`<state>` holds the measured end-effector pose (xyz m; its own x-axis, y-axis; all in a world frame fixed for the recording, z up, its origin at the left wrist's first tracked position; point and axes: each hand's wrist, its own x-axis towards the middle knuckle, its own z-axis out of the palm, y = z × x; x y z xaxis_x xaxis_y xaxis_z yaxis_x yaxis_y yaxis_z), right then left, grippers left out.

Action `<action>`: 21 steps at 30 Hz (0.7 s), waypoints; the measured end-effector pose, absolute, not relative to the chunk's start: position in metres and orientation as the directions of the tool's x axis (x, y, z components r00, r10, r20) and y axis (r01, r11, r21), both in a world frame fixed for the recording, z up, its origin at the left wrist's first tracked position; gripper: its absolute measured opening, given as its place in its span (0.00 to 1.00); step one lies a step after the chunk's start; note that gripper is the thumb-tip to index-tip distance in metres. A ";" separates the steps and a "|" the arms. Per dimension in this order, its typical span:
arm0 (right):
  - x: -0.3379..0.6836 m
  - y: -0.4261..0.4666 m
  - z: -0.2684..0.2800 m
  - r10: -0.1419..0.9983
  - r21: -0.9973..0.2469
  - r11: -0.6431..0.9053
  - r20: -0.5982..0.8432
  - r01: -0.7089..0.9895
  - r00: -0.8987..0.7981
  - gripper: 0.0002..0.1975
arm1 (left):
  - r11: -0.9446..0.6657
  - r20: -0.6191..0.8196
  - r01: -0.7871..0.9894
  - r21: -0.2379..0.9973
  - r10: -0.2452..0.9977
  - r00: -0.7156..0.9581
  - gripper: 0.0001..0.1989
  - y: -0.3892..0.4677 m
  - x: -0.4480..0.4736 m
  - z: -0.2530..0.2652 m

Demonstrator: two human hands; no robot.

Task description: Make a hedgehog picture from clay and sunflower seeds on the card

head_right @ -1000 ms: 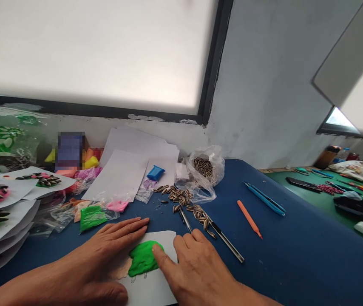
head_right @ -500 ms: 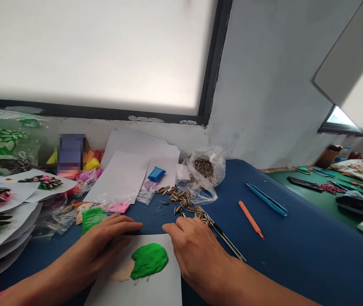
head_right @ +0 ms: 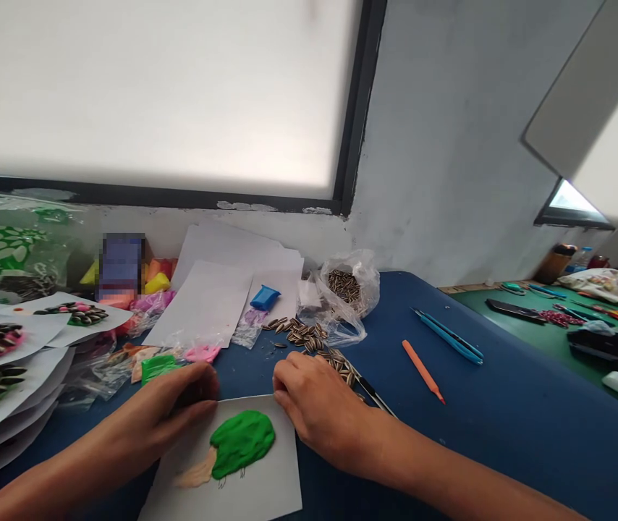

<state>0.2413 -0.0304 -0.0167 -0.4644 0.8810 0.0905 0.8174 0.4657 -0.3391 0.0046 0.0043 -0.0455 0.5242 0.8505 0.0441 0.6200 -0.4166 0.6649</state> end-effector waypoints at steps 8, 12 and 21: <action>0.233 -0.035 -0.027 0.824 -0.338 0.562 0.311 0.755 -0.473 0.07 | -0.319 -0.063 0.563 0.762 0.829 0.555 0.18 0.006 0.008 -0.040; 0.233 -0.042 -0.033 0.740 -0.216 0.628 0.463 0.748 -0.488 0.13 | -0.303 -0.067 0.547 0.780 0.829 0.555 0.18 0.007 0.007 -0.043; 0.227 -0.054 -0.045 0.695 -0.181 0.688 0.444 0.703 -0.566 0.15 | -0.411 0.026 0.606 0.681 0.840 0.541 0.16 0.006 0.012 -0.049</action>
<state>0.2266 -0.0536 -0.0448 -0.5659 0.6946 0.4443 0.7026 0.6882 -0.1810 0.0115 0.0062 -0.0486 0.5413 0.8404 0.0258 0.6058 -0.4111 0.6812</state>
